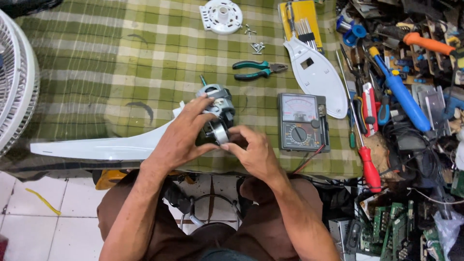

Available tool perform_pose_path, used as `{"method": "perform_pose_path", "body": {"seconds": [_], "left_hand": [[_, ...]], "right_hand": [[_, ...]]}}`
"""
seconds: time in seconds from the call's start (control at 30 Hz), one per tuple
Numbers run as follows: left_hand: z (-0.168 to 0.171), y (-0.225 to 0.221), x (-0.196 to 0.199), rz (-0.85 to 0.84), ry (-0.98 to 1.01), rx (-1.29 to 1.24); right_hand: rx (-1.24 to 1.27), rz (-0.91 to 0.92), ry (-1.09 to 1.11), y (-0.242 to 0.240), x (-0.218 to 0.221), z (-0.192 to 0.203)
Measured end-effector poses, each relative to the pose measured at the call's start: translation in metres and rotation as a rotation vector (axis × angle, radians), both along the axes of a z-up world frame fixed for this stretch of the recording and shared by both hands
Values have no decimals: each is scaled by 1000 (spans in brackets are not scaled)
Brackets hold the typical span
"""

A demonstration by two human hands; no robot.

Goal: Disassembling a fan motor by removing screws and prying open the outer casing

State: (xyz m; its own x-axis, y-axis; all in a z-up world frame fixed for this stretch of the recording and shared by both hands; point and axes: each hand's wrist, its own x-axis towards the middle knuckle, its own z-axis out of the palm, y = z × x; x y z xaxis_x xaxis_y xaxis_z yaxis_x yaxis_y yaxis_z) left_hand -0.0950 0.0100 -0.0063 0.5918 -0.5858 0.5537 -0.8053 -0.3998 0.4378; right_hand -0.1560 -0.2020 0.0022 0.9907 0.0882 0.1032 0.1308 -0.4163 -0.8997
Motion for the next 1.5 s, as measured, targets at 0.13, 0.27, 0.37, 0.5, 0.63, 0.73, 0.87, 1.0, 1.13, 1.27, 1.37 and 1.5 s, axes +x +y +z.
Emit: {"method": "perform_pose_path", "body": {"seconds": [0.13, 0.27, 0.37, 0.5, 0.63, 0.73, 0.87, 1.0, 1.13, 1.27, 1.37, 1.5], "left_hand": [[-5, 18, 4, 98, -32, 121], [-13, 28, 7, 224, 27, 264], [-15, 28, 6, 243, 75, 297], [-13, 29, 6, 237, 89, 323], [-13, 29, 6, 236, 100, 331], [-12, 29, 5, 235, 101, 342], [-9, 29, 5, 226, 101, 329], [-9, 28, 6, 216, 88, 310], [-8, 28, 5, 218, 89, 305], [-9, 28, 6, 214, 84, 295], [-9, 28, 7, 211, 79, 294], [-9, 28, 6, 208, 79, 297]], "right_hand": [[-66, 51, 48, -1, -9, 9], [-99, 36, 46, -3, -8, 3], [-127, 32, 49, -2, -9, 1], [-106, 14, 79, 3, -8, 10], [-114, 6, 78, 4, -8, 7], [-144, 10, 67, 1, -8, 0], [-182, 17, 65, -3, -5, -11], [-205, 22, 55, -5, -2, -10], [-208, 19, 50, -5, -3, -8], [-222, 27, 54, -6, -4, -10], [-238, 21, 46, -5, -3, -7], [-237, 28, 42, -5, -1, 2]]}}
